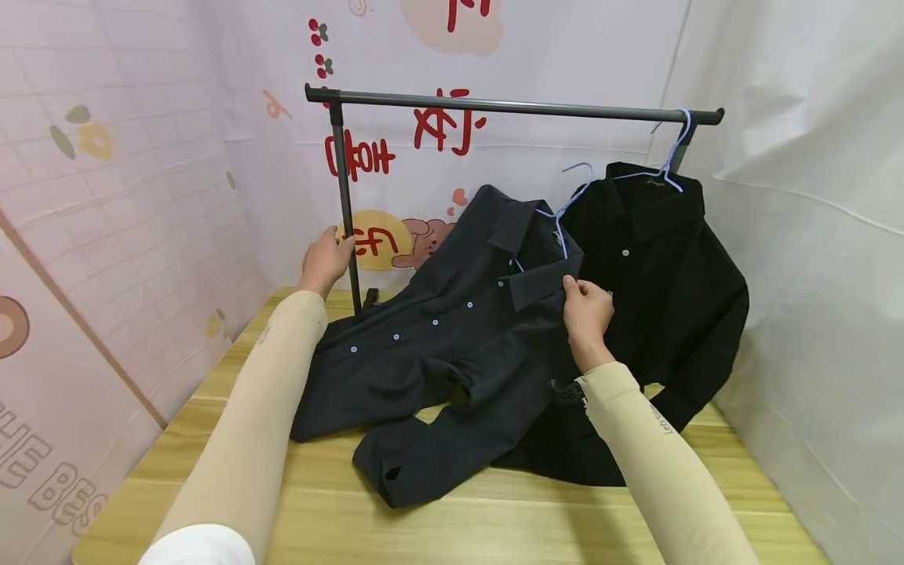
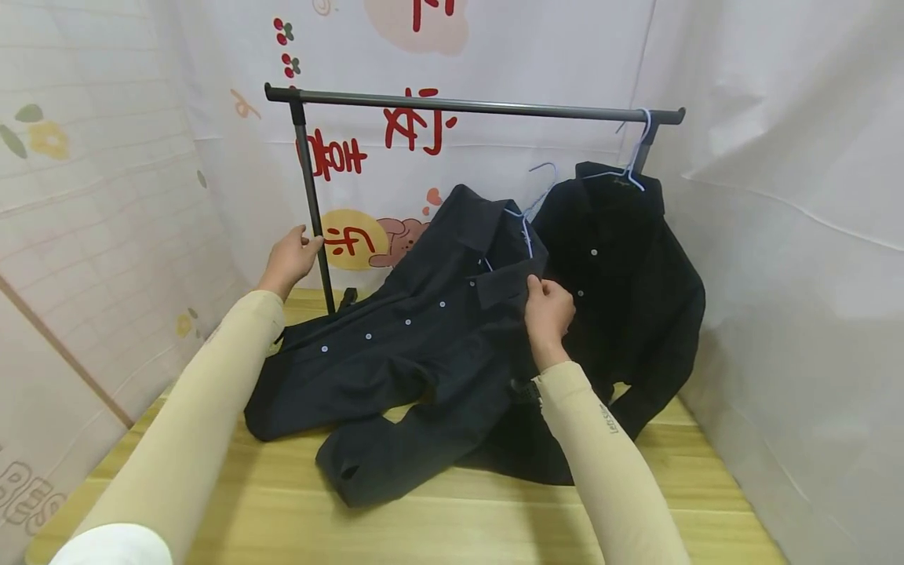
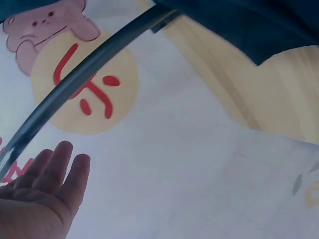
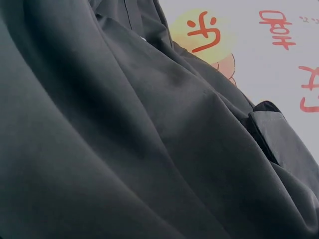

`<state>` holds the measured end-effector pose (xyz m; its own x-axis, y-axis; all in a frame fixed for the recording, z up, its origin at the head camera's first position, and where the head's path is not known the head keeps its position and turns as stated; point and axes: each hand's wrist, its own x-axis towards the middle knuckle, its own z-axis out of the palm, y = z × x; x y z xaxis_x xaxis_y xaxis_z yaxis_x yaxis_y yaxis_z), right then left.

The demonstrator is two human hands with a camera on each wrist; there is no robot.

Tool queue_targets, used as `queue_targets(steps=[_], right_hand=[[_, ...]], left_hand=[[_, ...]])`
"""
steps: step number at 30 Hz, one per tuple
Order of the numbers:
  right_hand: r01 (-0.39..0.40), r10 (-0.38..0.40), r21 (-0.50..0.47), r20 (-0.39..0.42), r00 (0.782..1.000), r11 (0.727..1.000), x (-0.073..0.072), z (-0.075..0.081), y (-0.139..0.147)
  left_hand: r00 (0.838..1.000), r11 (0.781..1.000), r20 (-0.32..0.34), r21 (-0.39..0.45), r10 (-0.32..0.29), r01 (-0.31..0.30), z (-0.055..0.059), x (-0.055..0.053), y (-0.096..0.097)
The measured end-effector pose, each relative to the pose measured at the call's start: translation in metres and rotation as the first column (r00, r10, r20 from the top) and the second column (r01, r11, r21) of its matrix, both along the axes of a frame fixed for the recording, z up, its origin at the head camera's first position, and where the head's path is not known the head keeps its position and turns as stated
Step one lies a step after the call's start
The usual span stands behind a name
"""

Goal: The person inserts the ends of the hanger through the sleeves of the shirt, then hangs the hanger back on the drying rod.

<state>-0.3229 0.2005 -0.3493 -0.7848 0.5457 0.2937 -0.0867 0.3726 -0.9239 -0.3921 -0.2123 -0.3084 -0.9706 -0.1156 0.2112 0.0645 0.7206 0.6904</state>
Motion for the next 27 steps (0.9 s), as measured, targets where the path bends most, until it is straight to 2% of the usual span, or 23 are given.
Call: queue_targets(steps=[2, 5, 11, 15, 18, 21, 23, 25, 27], right_hand=[[0.004, -0.003, 0.053, -0.021, 1.0, 0.999, 0.0, 0.005, -0.002], [-0.003, 0.01, 0.127, -0.053, 0.999, 0.992, -0.001, 0.017, -0.008], [-0.037, 0.072, 0.262, -0.125, 0.99, 0.964, -0.003, 0.048, -0.024], [-0.065, 0.13, 0.338, -0.173, 0.976, 0.939, -0.007, 0.072, -0.036], [-0.086, 0.167, 0.37, -0.191, 0.967, 0.925, -0.01, 0.085, -0.043], [-0.095, 0.18, 0.393, -0.184, 0.966, 0.915, -0.012, 0.086, -0.047], [-0.089, 0.174, 0.401, -0.182, 0.968, 0.912, -0.012, 0.083, -0.048], [-0.088, 0.18, 0.415, -0.188, 0.965, 0.905, -0.011, 0.078, -0.047], [-0.091, 0.196, 0.43, -0.206, 0.959, 0.898, -0.01, 0.075, -0.048]], left_hand=[[1.0, 0.999, -0.003, 0.031, -0.012, 0.012, 0.006, -0.004, 0.004], [1.0, 0.999, -0.016, 0.044, 0.004, -0.003, 0.011, -0.008, 0.007], [0.994, 0.995, -0.07, -0.047, 0.089, -0.092, 0.014, -0.015, 0.006], [0.993, 0.993, -0.082, -0.073, 0.088, -0.094, 0.014, -0.019, 0.004], [0.994, 0.989, -0.072, -0.112, 0.088, -0.096, 0.011, -0.019, 0.002], [0.995, 0.986, -0.035, -0.134, 0.098, -0.101, 0.005, -0.017, -0.001], [0.997, 0.988, -0.003, -0.127, 0.082, -0.082, 0.001, -0.017, -0.001], [0.998, 0.994, -0.002, -0.084, 0.064, -0.064, -0.002, -0.019, 0.001], [0.998, 0.997, -0.031, -0.05, 0.061, -0.063, -0.004, -0.024, 0.005]])
